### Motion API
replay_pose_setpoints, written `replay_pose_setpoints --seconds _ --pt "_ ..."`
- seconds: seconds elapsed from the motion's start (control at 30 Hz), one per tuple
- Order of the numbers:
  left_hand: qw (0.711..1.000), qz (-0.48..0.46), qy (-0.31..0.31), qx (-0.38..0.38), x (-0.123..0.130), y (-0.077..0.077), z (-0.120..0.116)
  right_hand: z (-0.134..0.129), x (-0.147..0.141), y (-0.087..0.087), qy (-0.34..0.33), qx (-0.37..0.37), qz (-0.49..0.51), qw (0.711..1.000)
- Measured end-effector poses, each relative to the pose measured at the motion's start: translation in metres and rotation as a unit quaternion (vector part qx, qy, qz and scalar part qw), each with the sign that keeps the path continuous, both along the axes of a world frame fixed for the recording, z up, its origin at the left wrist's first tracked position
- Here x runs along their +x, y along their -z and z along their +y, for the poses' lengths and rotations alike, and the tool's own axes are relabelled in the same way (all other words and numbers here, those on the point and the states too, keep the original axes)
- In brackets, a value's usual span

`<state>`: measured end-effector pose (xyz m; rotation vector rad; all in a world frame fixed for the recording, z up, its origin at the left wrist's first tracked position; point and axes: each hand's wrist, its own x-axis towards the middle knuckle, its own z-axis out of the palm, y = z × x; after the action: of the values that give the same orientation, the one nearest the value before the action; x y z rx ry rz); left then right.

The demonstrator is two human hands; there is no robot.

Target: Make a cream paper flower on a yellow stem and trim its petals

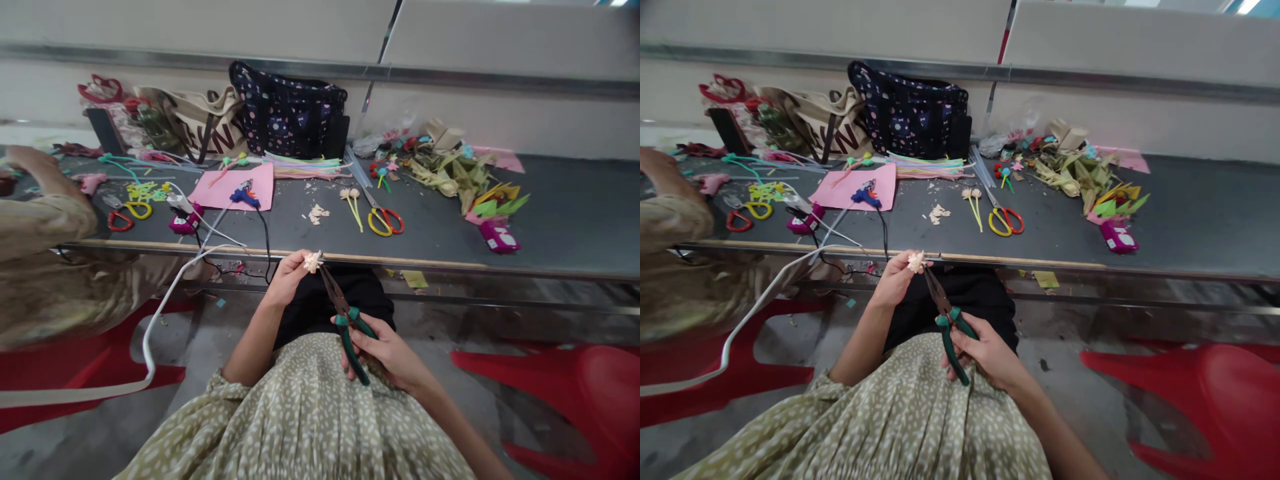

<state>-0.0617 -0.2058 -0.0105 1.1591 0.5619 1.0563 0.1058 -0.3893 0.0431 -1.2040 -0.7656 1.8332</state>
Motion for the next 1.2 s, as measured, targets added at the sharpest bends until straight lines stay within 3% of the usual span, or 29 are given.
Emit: replay_pose_setpoints --seconds 0.2,0.53,0.73,0.97,1.2 --pt "1.000 0.009 -0.006 0.012 -0.001 0.003 0.002 -0.002 0.002 0.005 -0.005 -0.002 0.001 1.000" --pt "0.998 0.012 -0.011 0.061 -0.004 -0.013 -0.002 -0.003 -0.002 0.002 0.020 0.002 -0.029 0.999" --pt "0.992 0.038 -0.023 0.117 -0.007 -0.021 -0.003 -0.003 -0.004 -0.001 0.029 0.000 -0.039 0.999" --pt "0.978 0.084 -0.033 0.187 -0.011 -0.021 0.000 -0.005 -0.002 0.001 0.033 -0.005 -0.056 0.998" --pt "0.994 0.026 -0.015 0.101 -0.004 -0.006 0.001 -0.004 -0.001 -0.002 0.027 -0.002 -0.041 0.999"
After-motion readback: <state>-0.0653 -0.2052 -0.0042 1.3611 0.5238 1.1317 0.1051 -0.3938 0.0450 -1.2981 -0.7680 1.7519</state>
